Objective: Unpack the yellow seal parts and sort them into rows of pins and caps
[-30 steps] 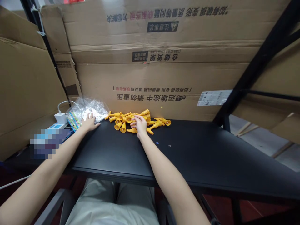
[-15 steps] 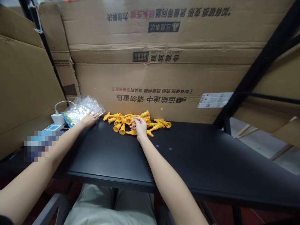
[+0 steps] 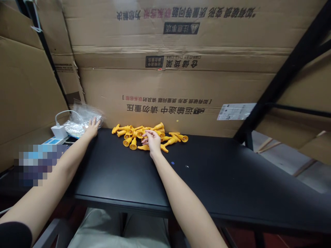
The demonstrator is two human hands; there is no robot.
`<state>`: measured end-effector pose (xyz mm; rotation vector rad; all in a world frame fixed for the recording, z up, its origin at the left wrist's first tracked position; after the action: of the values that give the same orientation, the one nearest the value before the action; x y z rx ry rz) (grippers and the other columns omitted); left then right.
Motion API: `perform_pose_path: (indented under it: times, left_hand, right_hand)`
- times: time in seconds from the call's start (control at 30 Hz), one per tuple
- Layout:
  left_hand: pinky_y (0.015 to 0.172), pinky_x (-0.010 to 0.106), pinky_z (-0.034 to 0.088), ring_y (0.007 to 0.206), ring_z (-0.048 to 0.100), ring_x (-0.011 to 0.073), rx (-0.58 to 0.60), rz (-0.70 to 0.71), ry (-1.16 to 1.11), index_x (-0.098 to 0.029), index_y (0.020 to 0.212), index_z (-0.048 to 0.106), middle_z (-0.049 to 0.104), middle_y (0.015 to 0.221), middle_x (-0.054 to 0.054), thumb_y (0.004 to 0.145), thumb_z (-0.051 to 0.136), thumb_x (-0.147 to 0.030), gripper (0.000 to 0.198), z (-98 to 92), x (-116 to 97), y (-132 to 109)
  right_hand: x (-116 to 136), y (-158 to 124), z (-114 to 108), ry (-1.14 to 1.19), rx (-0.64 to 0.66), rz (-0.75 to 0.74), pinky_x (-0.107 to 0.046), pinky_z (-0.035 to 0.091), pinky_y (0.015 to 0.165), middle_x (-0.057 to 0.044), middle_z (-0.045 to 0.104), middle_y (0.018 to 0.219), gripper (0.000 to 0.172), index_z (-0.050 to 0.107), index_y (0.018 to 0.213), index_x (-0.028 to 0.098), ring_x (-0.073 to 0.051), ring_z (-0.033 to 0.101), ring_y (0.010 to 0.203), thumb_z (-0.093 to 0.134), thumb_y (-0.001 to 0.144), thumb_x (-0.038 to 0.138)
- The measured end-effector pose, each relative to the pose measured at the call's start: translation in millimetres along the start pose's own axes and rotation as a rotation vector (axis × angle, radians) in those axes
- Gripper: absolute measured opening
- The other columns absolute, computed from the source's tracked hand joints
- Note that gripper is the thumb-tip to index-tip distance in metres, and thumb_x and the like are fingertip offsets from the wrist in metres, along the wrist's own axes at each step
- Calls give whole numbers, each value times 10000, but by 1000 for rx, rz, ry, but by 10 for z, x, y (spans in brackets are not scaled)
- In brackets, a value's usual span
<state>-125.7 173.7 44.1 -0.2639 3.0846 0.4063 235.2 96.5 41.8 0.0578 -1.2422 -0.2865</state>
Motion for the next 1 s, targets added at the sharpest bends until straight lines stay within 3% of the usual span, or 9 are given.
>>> perform_pose_path:
  times: [0.3, 0.47, 0.57, 0.67, 0.83, 1.0]
  left_hand:
    - [1051, 648, 287, 1433, 144, 383, 10, -77, -41, -137, 1491, 236, 43, 1589, 161, 882, 322, -146, 615, -7, 62, 149]
    - [1104, 569, 256, 1436, 152, 373, 27, -134, -51, -76, 1482, 238, 105, 1568, 217, 880, 402, -237, 644, 49, 159, 228]
    - [1106, 590, 225, 1439, 156, 357, 71, -128, -29, -129, 1484, 244, 140, 1568, 201, 869, 435, -253, 656, 122, 171, 227]
    - [1099, 607, 217, 1436, 187, 322, 76, -134, 13, -170, 1481, 241, 210, 1559, 168, 867, 368, -160, 627, 154, 182, 192]
    - [1088, 546, 268, 1328, 382, 306, -18, -55, 84, -51, 1377, 376, 463, 1372, 244, 838, 324, -79, 543, 28, 101, 142]
    - [1017, 456, 369, 1247, 443, 319, 24, -4, 147, -28, 1248, 532, 488, 1331, 241, 818, 345, -80, 472, -26, 57, 132]
  right_hand:
    - [11, -2, -10, 0, -7, -5, -218, 460, 386, 20, 666, 689, 200, 594, 779, 194, -91, 547, 414, 656, 630, 311]
    - [21, -8, -4, 3, -7, -4, -219, 460, 384, 13, 670, 697, 190, 592, 780, 189, -94, 552, 416, 647, 636, 301]
    - [29, -10, 1, 2, -3, -9, -214, 457, 381, 20, 665, 685, 218, 589, 784, 189, -93, 555, 419, 661, 626, 320]
    - [37, -10, 6, -3, 6, -19, -206, 458, 384, 30, 658, 671, 260, 588, 794, 185, -87, 555, 417, 676, 613, 349]
    - [27, -13, 6, -5, 14, -9, -204, 451, 382, 31, 651, 666, 277, 583, 794, 179, -81, 544, 404, 685, 603, 352]
    - [-12, 20, -8, -22, 20, -15, -217, 455, 390, 31, 631, 663, 281, 576, 802, 182, -88, 539, 414, 680, 612, 361]
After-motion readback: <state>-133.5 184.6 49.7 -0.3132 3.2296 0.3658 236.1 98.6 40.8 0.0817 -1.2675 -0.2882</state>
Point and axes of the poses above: each hand's wrist, its own y-axis towards the middle knuckle, its own z-axis out of the palm, x = y × z, the point moved 9 cm from there along y, towards the middle knuckle
